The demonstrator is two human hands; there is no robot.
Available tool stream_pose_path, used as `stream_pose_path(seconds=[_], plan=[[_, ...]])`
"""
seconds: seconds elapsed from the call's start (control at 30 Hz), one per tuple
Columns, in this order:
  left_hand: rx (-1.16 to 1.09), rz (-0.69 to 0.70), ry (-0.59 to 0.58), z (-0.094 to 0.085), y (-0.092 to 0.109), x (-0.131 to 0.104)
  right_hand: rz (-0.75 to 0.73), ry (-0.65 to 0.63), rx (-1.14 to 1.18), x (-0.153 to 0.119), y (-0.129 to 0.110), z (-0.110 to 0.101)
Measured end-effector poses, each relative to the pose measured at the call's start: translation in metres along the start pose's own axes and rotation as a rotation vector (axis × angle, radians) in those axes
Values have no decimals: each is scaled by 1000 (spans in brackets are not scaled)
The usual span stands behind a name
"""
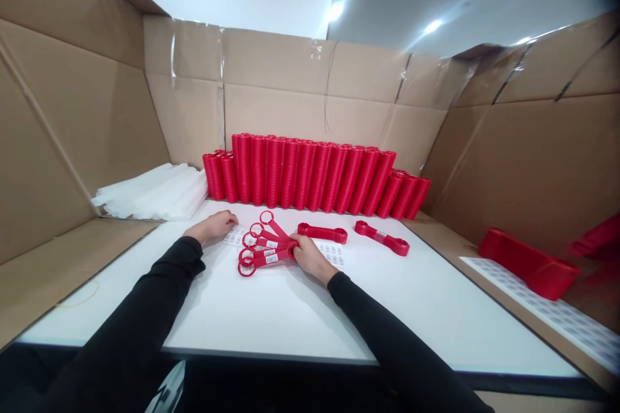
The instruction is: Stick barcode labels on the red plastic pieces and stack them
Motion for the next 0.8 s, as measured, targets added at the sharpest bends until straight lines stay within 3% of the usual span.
stream_pose_path(seconds=[0.2, 0.37, 0.47, 0.57, 0.7, 0.8], plan=[[-68, 14, -39, -7, 0, -4, 20, -35, -8, 0, 1, -2], [-367, 44, -68, -33, 4, -19, 20, -20, -20, 0, 2, -1], [-615, -1, 40, -53, 11, -30, -14, -13, 24, 1, 4, 0], [-681, -39, 86, -64, 26, -36, -33, 12, 58, 1, 4, 2], [-634, -5, 132, -69, 43, -39, 2, 12, 13, 1, 3, 2], [-730, -33, 154, -66, 48, -40, 36, 4, -14, 0, 2, 1]])
Point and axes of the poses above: each hand's wrist, its own x-axis towards the middle knuckle, its own z-axis out of the palm, y = z × x, the point moved 1 cm from there along x, towards the middle knuckle, and after that the axes turned 12 degrees about -z, right-handed, at the moved point
